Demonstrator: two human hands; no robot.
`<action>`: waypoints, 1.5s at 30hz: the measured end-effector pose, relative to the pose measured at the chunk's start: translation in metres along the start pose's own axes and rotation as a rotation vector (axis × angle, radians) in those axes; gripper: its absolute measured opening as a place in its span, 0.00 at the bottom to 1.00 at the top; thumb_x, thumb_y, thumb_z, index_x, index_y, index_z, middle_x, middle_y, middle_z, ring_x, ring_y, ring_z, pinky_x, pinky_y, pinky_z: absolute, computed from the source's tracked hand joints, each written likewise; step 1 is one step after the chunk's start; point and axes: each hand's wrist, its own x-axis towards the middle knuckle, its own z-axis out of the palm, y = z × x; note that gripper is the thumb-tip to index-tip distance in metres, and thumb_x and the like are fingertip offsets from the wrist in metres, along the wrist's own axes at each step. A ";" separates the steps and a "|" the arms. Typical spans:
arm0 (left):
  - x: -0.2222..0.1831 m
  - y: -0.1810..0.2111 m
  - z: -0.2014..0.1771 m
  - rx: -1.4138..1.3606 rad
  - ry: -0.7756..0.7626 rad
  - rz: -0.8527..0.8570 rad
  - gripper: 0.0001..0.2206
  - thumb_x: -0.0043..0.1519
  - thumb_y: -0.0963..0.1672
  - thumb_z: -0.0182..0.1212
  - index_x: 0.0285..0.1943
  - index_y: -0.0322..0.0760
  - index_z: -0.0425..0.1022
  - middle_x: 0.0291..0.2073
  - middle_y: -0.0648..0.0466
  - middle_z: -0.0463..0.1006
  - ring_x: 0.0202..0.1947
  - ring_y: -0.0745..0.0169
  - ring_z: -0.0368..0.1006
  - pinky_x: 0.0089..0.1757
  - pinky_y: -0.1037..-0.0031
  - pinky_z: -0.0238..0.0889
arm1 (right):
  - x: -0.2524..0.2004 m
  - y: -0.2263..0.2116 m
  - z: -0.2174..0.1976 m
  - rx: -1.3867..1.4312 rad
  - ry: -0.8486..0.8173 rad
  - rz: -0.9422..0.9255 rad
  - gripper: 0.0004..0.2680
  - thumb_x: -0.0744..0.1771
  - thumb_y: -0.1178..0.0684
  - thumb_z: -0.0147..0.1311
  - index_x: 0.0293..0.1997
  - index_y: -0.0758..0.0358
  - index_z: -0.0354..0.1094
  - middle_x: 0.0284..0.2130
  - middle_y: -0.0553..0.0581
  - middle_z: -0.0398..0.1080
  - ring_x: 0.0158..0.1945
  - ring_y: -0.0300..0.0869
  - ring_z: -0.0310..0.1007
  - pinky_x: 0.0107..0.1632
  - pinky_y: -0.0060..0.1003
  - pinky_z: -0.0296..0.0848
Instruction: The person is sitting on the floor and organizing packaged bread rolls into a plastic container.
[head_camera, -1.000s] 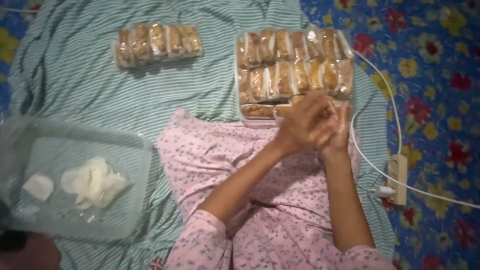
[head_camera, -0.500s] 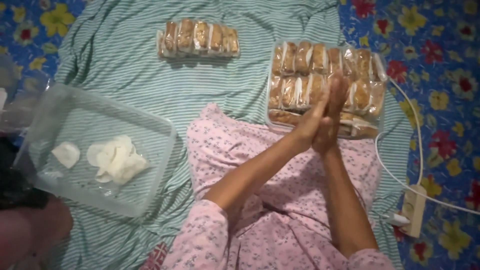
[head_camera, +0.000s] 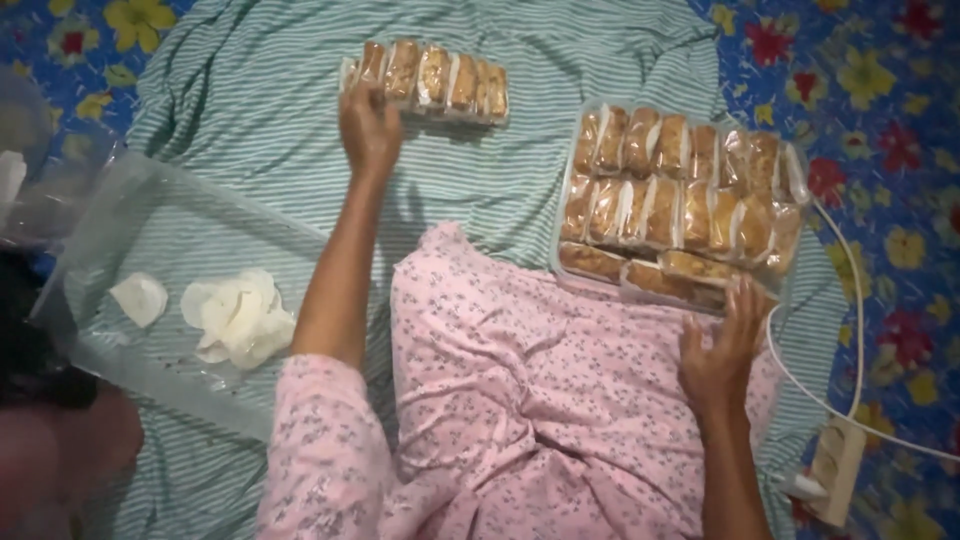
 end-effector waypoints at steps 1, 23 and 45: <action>0.005 -0.010 -0.005 0.180 -0.068 -0.115 0.10 0.55 0.39 0.60 0.45 0.39 0.73 0.40 0.46 0.74 0.41 0.48 0.71 0.38 0.60 0.72 | -0.004 0.025 0.010 -0.033 0.066 -0.105 0.24 0.68 0.61 0.50 0.74 0.69 0.47 0.75 0.65 0.40 0.78 0.59 0.32 0.69 0.65 0.51; 0.067 -0.093 0.019 0.303 -0.254 -0.192 0.34 0.40 0.46 0.85 0.57 0.40 0.76 0.45 0.49 0.80 0.43 0.51 0.76 0.41 0.67 0.70 | 0.018 0.052 0.050 -0.116 0.155 -0.091 0.18 0.69 0.56 0.49 0.68 0.69 0.57 0.67 0.69 0.60 0.70 0.62 0.58 0.66 0.62 0.58; -0.102 0.168 0.012 -0.743 -0.617 -0.280 0.29 0.46 0.37 0.76 0.61 0.42 0.78 0.47 0.49 0.82 0.39 0.61 0.79 0.35 0.73 0.79 | -0.004 -0.054 0.011 0.458 0.174 -0.167 0.15 0.67 0.66 0.50 0.61 0.75 0.65 0.54 0.74 0.68 0.61 0.65 0.68 0.63 0.55 0.64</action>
